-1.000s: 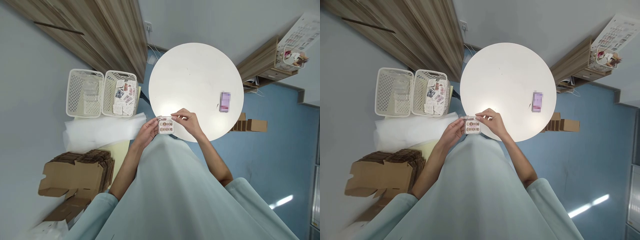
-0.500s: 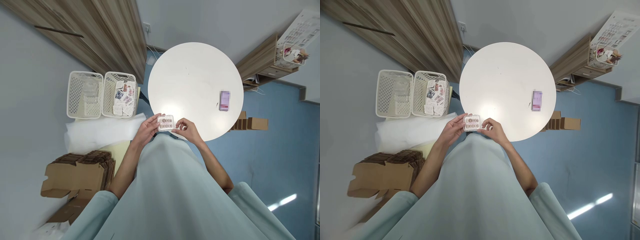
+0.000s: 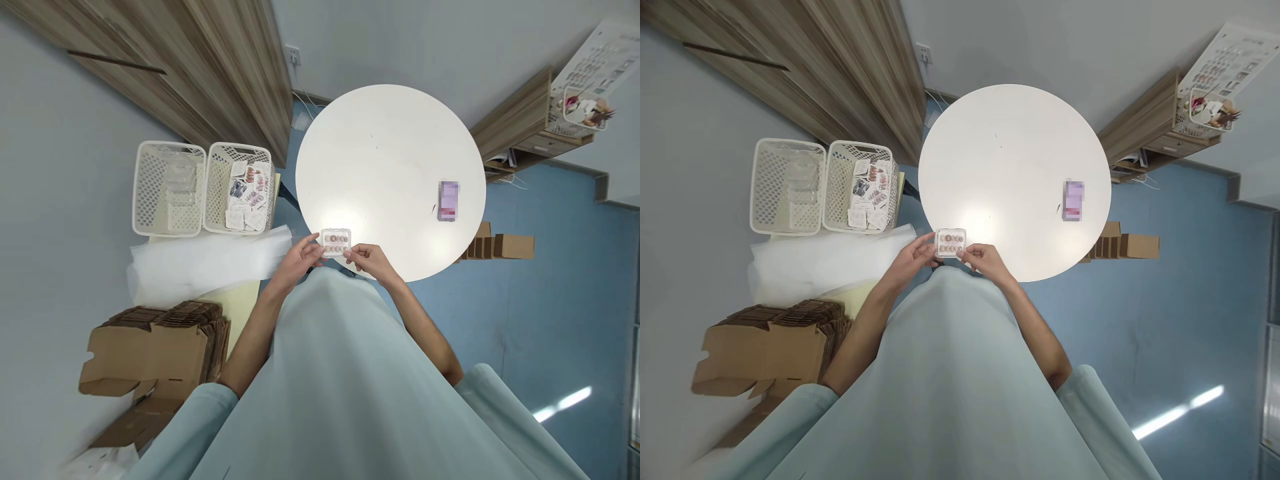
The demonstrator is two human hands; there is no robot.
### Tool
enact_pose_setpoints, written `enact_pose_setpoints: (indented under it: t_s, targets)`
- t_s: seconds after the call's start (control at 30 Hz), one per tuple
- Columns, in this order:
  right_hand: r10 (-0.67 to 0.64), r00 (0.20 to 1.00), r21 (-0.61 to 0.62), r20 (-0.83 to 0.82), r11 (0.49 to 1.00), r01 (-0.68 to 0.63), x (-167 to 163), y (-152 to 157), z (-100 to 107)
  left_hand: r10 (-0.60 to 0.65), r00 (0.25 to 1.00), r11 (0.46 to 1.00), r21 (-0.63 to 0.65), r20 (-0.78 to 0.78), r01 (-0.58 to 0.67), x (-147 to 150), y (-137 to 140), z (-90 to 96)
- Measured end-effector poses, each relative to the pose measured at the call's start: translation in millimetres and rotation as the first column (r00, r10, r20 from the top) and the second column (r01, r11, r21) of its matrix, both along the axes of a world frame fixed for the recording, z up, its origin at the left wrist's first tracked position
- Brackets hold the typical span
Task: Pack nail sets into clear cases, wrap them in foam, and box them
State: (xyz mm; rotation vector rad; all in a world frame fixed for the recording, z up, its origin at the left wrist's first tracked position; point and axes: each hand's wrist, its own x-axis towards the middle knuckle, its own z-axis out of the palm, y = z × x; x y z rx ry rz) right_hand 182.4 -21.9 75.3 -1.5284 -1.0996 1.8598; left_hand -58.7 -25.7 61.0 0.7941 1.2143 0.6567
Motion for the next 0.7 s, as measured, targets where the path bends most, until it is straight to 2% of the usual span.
enact_pose_setpoints:
  t_s: [0.1, 0.33, 0.57, 0.7]
  targets:
    - [0.007, 1.000, -0.002, 0.023, 1.000, -0.007, -2, 1, -7, -0.009, 0.997, 1.000, -0.010, -0.080, 0.008, -4, -2, -3.5]
    - [0.028, 0.998, -0.029, 0.053, 0.999, -0.027, -15, 5, -15, 0.080, 0.994, 0.997, 0.005, -0.080, -0.080, -11, 1, -11.3]
    - [0.027, 0.998, 0.011, 0.057, 1.000, -0.028, -28, 16, -33, 0.114, 0.991, 0.993, 0.013, -0.068, -0.114, -24, 13, -33.0]
    - [0.029, 0.996, 0.021, 0.088, 0.999, -0.031, -36, 27, -49, 0.099, 0.989, 0.995, 0.000, -0.111, -0.100, -30, 26, -49.8]
